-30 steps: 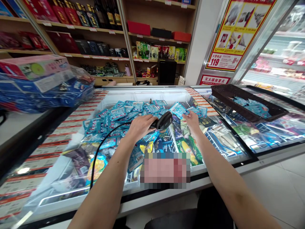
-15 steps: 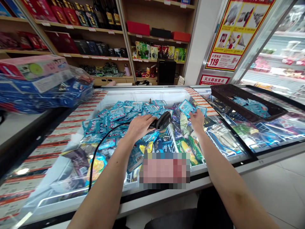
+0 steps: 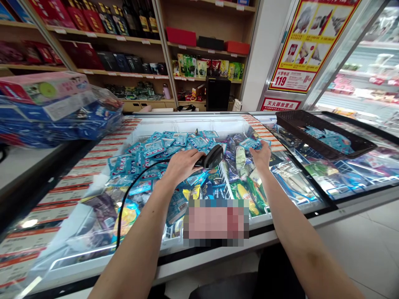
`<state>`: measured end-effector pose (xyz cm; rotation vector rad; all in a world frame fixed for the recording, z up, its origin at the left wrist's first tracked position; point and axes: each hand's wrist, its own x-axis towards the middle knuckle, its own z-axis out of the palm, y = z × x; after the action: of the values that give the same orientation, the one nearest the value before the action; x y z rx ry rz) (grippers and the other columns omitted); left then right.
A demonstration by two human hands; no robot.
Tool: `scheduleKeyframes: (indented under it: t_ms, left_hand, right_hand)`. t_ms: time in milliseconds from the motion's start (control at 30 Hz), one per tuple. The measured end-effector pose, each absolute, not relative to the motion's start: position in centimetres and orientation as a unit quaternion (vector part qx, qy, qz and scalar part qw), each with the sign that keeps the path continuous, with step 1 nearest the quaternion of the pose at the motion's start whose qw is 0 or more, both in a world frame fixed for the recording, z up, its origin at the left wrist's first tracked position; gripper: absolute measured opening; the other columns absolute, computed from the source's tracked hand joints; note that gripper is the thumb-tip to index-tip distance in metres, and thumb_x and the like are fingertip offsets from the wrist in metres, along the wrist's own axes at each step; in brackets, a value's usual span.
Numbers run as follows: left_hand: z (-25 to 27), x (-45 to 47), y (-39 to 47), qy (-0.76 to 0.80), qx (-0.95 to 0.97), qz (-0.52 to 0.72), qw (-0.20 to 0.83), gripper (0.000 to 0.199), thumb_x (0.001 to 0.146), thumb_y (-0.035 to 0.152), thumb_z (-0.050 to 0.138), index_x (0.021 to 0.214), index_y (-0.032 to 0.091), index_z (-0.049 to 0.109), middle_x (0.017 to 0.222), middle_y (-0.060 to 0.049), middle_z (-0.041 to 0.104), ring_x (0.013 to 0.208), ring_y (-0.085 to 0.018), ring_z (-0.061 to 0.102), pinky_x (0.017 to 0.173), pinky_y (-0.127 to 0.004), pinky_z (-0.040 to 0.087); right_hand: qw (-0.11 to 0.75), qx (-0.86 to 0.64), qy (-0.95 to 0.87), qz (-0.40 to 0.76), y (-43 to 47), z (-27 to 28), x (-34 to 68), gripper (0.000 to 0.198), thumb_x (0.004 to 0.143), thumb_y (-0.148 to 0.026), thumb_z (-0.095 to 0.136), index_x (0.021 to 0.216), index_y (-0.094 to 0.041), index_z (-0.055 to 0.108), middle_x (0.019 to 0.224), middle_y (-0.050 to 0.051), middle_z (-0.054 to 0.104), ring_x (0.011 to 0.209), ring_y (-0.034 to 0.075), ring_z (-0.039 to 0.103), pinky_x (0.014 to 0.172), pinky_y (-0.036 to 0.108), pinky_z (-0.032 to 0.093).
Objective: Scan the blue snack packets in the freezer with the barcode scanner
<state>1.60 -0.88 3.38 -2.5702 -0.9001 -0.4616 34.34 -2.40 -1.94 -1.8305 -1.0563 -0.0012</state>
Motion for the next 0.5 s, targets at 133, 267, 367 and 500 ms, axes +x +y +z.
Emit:
scheduleKeyframes:
  t_ms: [133, 267, 367, 500]
  left_hand:
    - [3.3, 1.6, -0.8, -0.322, -0.914, -0.165, 0.184, 0.038, 0.084, 0.039, 0.057, 0.118, 0.021, 0.052, 0.101, -0.007, 0.063, 0.091, -0.024, 0.061, 0.074, -0.033, 0.043]
    - [3.3, 1.6, -0.8, -0.321, -0.914, -0.165, 0.185, 0.039, 0.084, 0.038, 0.057, 0.118, 0.022, 0.052, 0.101, -0.007, 0.063, 0.092, -0.023, 0.061, 0.073, -0.033, 0.043]
    - [3.3, 1.6, -0.8, -0.319, -0.914, -0.165, 0.188, 0.037, 0.085, 0.038, 0.055, 0.118, 0.021, 0.053, 0.101, -0.006, 0.063, 0.092, -0.023, 0.061, 0.074, -0.033, 0.043]
    - [3.3, 1.6, -0.8, -0.320, -0.914, -0.165, 0.186, 0.036, 0.086, 0.039, 0.054, 0.117, 0.021, 0.053, 0.101, -0.007, 0.063, 0.091, -0.023, 0.061, 0.073, -0.033, 0.043]
  right_hand:
    - [0.414, -0.767, -0.484, -0.073, -3.3, -1.5, 33.5, 0.049, 0.076, -0.037, 0.058, 0.120, -0.017, 0.055, 0.134, 0.017, 0.038, 0.102, 0.026, 0.051, 0.089, 0.041, 0.041]
    - [0.288, -0.759, -0.569, -0.130, -3.8, -1.4, 32.5, 0.029, 0.082, -0.038, 0.056, 0.105, -0.024, 0.066, 0.128, 0.010, 0.049, 0.119, 0.033, 0.038, 0.097, 0.050, 0.032]
    - [0.232, -0.767, -0.587, -0.118, -3.9, -1.4, 32.2, 0.028, 0.086, -0.035, 0.052, 0.107, -0.025, 0.066, 0.119, 0.009, 0.057, 0.114, 0.031, 0.043, 0.094, 0.048, 0.035]
    - [0.204, -0.801, -0.550, -0.116, -3.9, -1.2, 32.6, 0.028, 0.085, -0.027, 0.050, 0.109, -0.021, 0.065, 0.113, 0.013, 0.060, 0.108, 0.030, 0.049, 0.087, 0.042, 0.041]
